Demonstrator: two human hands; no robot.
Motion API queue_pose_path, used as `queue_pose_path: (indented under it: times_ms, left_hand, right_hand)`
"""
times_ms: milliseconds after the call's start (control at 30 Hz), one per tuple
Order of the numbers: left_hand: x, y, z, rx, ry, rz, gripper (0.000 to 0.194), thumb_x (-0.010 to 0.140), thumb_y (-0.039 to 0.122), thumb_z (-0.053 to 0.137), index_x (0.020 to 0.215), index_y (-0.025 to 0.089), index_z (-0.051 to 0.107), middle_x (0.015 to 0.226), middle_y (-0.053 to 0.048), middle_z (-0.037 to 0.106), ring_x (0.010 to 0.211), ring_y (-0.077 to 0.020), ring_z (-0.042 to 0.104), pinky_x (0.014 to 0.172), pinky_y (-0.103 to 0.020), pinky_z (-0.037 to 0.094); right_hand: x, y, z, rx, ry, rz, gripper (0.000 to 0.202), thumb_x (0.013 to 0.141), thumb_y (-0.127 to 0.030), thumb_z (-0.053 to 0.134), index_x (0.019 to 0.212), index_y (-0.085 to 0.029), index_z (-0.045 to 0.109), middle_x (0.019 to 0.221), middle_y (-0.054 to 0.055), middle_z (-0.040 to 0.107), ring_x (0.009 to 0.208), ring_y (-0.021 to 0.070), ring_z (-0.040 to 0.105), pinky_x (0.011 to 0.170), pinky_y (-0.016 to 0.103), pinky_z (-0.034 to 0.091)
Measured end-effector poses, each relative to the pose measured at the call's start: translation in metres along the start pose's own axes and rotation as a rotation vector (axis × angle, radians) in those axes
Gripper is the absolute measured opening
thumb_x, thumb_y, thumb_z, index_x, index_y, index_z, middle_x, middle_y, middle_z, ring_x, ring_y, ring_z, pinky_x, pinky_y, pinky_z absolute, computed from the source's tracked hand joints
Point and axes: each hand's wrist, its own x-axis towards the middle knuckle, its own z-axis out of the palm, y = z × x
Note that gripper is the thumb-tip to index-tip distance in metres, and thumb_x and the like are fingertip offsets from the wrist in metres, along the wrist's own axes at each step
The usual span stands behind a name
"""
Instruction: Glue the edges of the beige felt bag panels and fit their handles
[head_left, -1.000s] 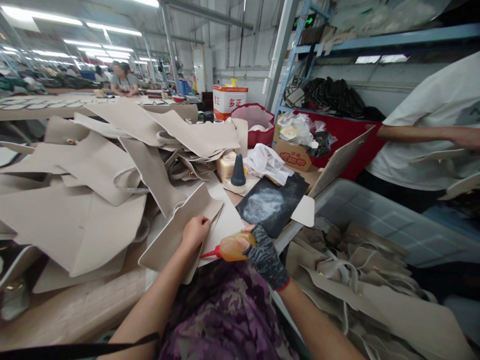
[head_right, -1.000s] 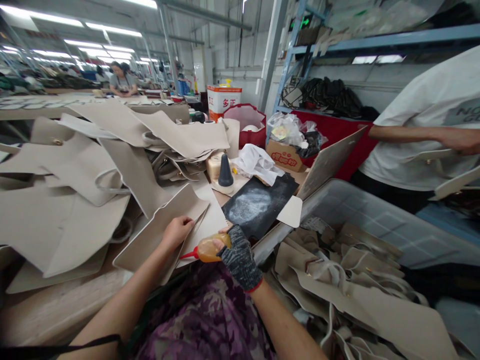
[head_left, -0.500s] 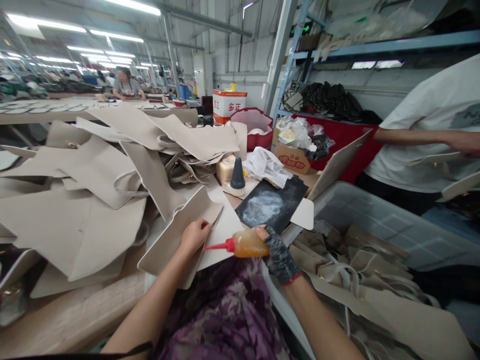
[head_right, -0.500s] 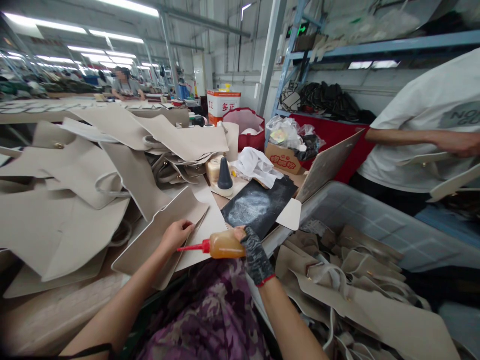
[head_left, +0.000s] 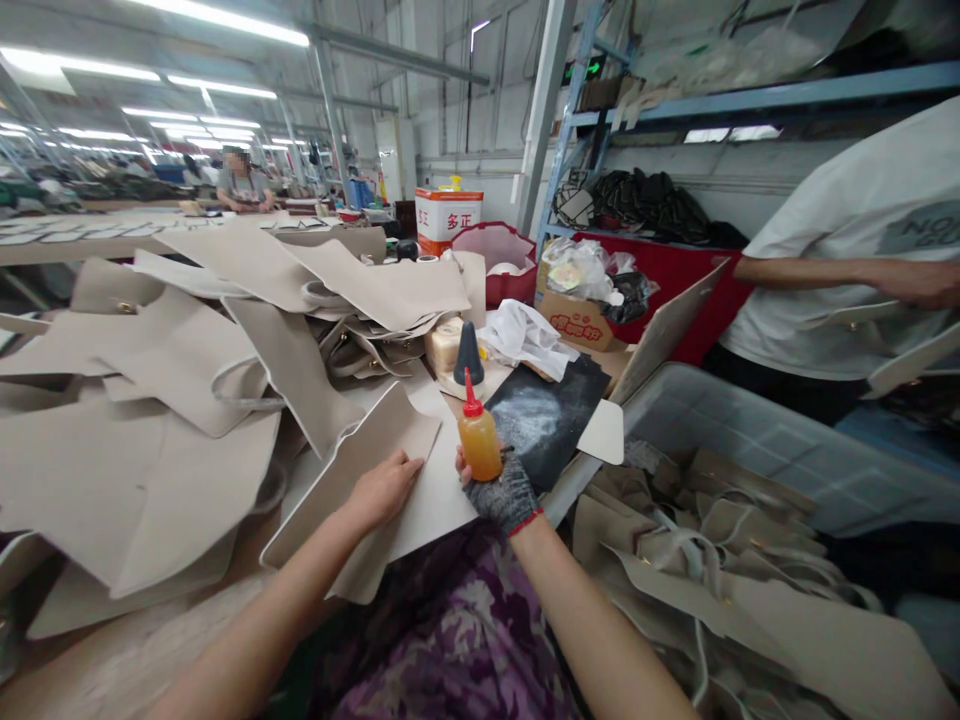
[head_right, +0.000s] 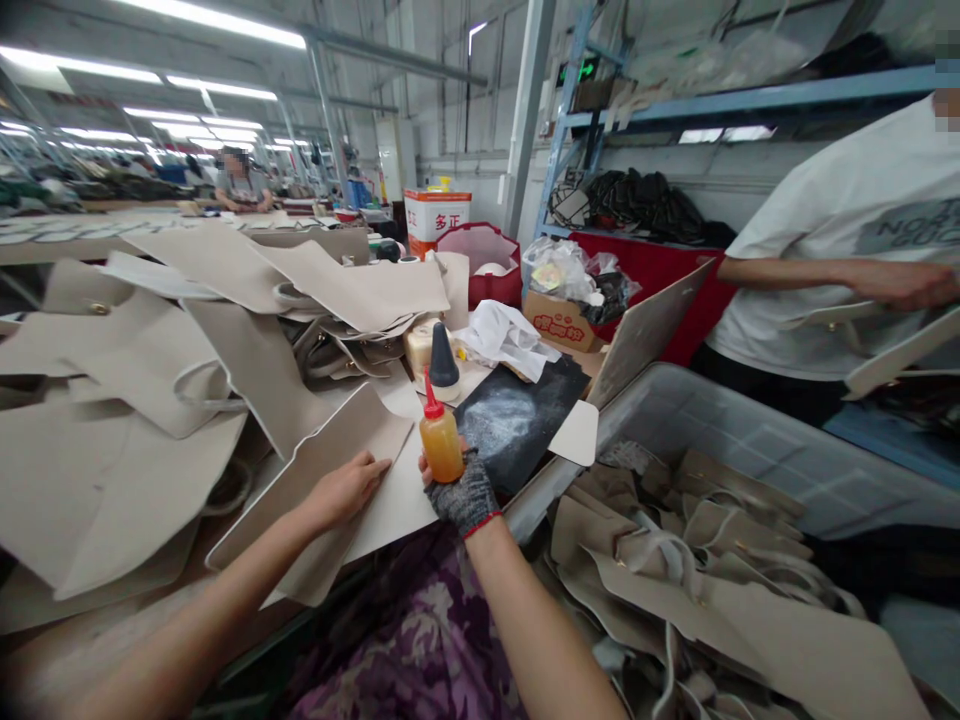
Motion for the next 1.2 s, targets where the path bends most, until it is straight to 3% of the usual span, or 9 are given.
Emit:
queue_pose_path:
  times_ms: [200,367,500,633,733,867,1033,1100,1200]
  left_hand:
    - [0.044,0.001,-0.026,-0.089,-0.249,-0.036,0.088,0.063,0.014,0.06,0.148,0.026,0.041,0.082,-0.005,0.067,0.08,-0.0255,0.067,0.074,-0.033,0.054]
    - [0.051,0.0,-0.036,-0.205,-0.391,-0.076,0.1,0.061,0.01,0.053,0.154,0.026,0.022,0.059,0.003,0.061,0.056,-0.0202,0.063,0.054,-0.029,0.053]
    - [0.032,0.002,-0.027,-0.154,-0.212,-0.022,0.077,0.072,0.008,0.049,0.147,0.024,0.04,0.09,-0.006,0.068,0.083,-0.022,0.066,0.079,-0.031,0.052]
    - [0.003,0.004,-0.008,-0.084,-0.074,0.019,0.036,0.083,0.012,0.044,0.106,0.019,0.07,0.11,-0.013,0.065,0.098,-0.0259,0.062,0.094,-0.035,0.046]
    - [-0.022,-0.001,0.005,-0.103,-0.054,0.083,0.033,0.085,0.012,0.044,0.099,0.022,0.072,0.122,-0.009,0.064,0.112,-0.0243,0.058,0.101,-0.032,0.042]
    - [-0.046,-0.01,0.014,-0.124,-0.042,0.142,0.043,0.089,0.011,0.04,0.12,0.027,0.067,0.142,-0.003,0.055,0.129,-0.0186,0.051,0.11,-0.029,0.036]
    - [-0.057,-0.017,-0.008,-0.027,0.052,0.169,0.027,0.084,0.011,0.052,0.097,0.021,0.074,0.142,-0.007,0.055,0.138,-0.0251,0.041,0.118,-0.036,0.027]
    - [-0.061,-0.025,-0.023,0.089,0.253,0.081,0.035,0.083,0.014,0.057,0.116,0.019,0.068,0.15,-0.011,0.045,0.144,-0.0292,0.03,0.121,-0.043,0.018]
    - [-0.068,-0.045,-0.035,0.147,0.449,-0.181,0.06,0.078,0.021,0.065,0.136,0.013,0.052,0.142,-0.02,0.052,0.131,-0.0327,0.049,0.11,-0.041,0.038]
  right_hand:
    - [0.006,0.01,-0.013,0.08,0.086,0.005,0.042,0.087,-0.048,0.047,0.102,-0.012,0.062,0.086,0.01,0.07,0.07,0.0177,0.065,0.049,0.024,0.049]
    - [0.004,0.014,-0.013,0.058,0.072,0.001,0.041,0.086,-0.05,0.055,0.107,-0.015,0.061,0.086,0.008,0.071,0.069,0.0176,0.066,0.049,0.024,0.049]
    - [0.006,0.013,-0.013,0.076,0.087,0.021,0.045,0.092,-0.052,0.044,0.108,-0.013,0.06,0.085,0.009,0.071,0.067,0.0176,0.068,0.046,0.023,0.048]
    - [0.007,0.012,-0.014,0.086,0.092,0.025,0.048,0.093,-0.053,0.041,0.109,-0.013,0.06,0.085,0.01,0.071,0.066,0.0191,0.068,0.044,0.025,0.048]
    - [0.005,0.013,-0.013,0.085,0.09,0.002,0.046,0.093,-0.052,0.043,0.108,-0.012,0.061,0.084,0.01,0.071,0.067,0.0198,0.068,0.044,0.025,0.048]
    - [-0.001,0.013,-0.005,0.048,0.113,-0.004,0.043,0.095,-0.05,0.041,0.105,-0.013,0.061,0.081,0.009,0.072,0.066,0.0188,0.068,0.043,0.024,0.048]
    - [-0.005,0.012,0.001,0.048,0.12,0.022,0.047,0.097,-0.052,0.037,0.104,-0.013,0.061,0.08,0.009,0.072,0.064,0.018,0.069,0.044,0.023,0.049]
    - [-0.004,0.011,0.0,0.051,0.126,0.031,0.049,0.097,-0.053,0.035,0.103,-0.012,0.061,0.08,0.009,0.073,0.063,0.0182,0.069,0.043,0.023,0.048]
    - [-0.003,0.012,-0.001,0.076,0.115,0.024,0.049,0.097,-0.052,0.036,0.105,-0.011,0.061,0.081,0.009,0.073,0.063,0.019,0.07,0.042,0.024,0.049]
